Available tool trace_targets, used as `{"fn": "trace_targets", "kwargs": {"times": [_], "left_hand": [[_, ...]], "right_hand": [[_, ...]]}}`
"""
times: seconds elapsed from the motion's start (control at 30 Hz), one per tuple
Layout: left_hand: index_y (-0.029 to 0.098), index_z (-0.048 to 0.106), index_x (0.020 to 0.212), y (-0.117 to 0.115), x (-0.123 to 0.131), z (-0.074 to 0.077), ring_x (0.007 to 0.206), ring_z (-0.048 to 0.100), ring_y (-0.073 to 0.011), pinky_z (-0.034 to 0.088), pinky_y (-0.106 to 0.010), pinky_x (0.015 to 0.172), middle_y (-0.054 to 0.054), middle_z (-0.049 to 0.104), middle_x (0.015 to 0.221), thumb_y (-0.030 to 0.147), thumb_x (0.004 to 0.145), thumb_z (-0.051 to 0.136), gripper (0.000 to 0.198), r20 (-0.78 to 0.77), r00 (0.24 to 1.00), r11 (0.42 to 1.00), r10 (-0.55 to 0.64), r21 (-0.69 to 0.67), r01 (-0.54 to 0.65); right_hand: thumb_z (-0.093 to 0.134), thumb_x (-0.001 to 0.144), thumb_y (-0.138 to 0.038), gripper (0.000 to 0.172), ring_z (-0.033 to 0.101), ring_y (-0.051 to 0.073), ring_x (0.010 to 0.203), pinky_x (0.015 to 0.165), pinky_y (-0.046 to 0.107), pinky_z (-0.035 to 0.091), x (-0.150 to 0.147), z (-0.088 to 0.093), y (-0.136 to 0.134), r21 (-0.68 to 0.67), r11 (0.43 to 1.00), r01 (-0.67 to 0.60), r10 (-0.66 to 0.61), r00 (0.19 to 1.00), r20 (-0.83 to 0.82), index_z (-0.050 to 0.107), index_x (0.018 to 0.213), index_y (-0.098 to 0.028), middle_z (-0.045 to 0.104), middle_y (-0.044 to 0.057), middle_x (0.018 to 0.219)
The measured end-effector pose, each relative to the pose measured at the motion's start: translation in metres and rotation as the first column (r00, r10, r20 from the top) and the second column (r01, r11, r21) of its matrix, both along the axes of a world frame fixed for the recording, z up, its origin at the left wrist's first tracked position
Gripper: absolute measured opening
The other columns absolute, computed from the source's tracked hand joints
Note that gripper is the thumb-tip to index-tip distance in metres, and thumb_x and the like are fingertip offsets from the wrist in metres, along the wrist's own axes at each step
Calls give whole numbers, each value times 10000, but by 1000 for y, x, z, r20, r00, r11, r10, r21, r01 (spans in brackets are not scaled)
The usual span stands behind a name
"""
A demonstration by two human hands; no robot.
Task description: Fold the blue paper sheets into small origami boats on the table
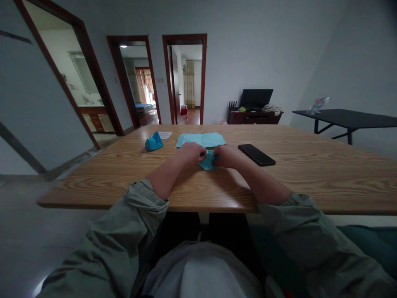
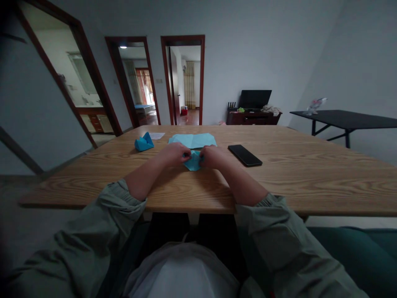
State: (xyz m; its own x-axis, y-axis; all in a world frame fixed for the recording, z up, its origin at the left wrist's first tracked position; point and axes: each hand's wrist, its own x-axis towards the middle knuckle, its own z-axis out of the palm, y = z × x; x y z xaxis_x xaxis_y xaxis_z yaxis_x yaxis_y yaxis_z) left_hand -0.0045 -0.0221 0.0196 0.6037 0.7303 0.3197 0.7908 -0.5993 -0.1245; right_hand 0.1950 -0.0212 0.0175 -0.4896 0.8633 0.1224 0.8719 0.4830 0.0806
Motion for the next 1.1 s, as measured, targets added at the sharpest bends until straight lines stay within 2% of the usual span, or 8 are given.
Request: {"fn": "trace_targets", "kwargs": {"times": [0.13,0.23,0.37,0.73,0.87,1.1], "left_hand": [[223,723,937,-4,3,3,823,615,-206,384,-276,658,-72,704,914,371,825,503,288,4,999,999,32,-38,-32],[226,719,950,-5,2,2,821,613,-203,382,-272,651,-67,705,922,375,822,509,288,3,999,997,49,-65,-49],[228,713,925,-2,-1,-1,804,607,-194,383,-267,647,-59,702,909,380,815,523,267,20,998,994,53,-92,-51],[227,697,925,4,-2,-8,769,606,-187,392,-259,620,-49,699,884,385,806,533,256,46,998,995,41,-93,-37],[219,699,902,5,-6,-7,766,608,-178,385,-251,608,-43,703,883,377,803,537,247,62,997,992,45,-117,-38],[211,721,930,13,-16,-6,726,594,-148,380,-229,598,-30,709,870,362,804,531,274,97,993,953,62,-301,-30]], "right_hand": [[594,750,-329,288,617,285,954,803,323,436,-16,4,0,50,996,71,-76,990,117,724,954,-173,684,156,1040],[566,758,-285,312,638,298,915,766,343,454,-21,4,5,8,994,106,-105,982,158,720,994,-152,685,179,1032],[561,755,-243,312,652,287,896,758,339,461,-19,3,13,-74,993,96,-82,980,179,720,1013,-169,694,162,1016],[596,741,-352,352,647,307,890,723,353,473,-26,6,15,-12,996,93,-88,973,213,719,1003,-150,688,181,1019],[630,722,-412,368,647,278,861,710,322,462,-23,7,19,-37,996,83,-74,980,184,726,982,-171,699,154,983],[648,729,-368,299,636,203,780,655,253,431,-6,4,25,-152,986,68,-62,997,39,734,976,-224,716,62,908]]}}
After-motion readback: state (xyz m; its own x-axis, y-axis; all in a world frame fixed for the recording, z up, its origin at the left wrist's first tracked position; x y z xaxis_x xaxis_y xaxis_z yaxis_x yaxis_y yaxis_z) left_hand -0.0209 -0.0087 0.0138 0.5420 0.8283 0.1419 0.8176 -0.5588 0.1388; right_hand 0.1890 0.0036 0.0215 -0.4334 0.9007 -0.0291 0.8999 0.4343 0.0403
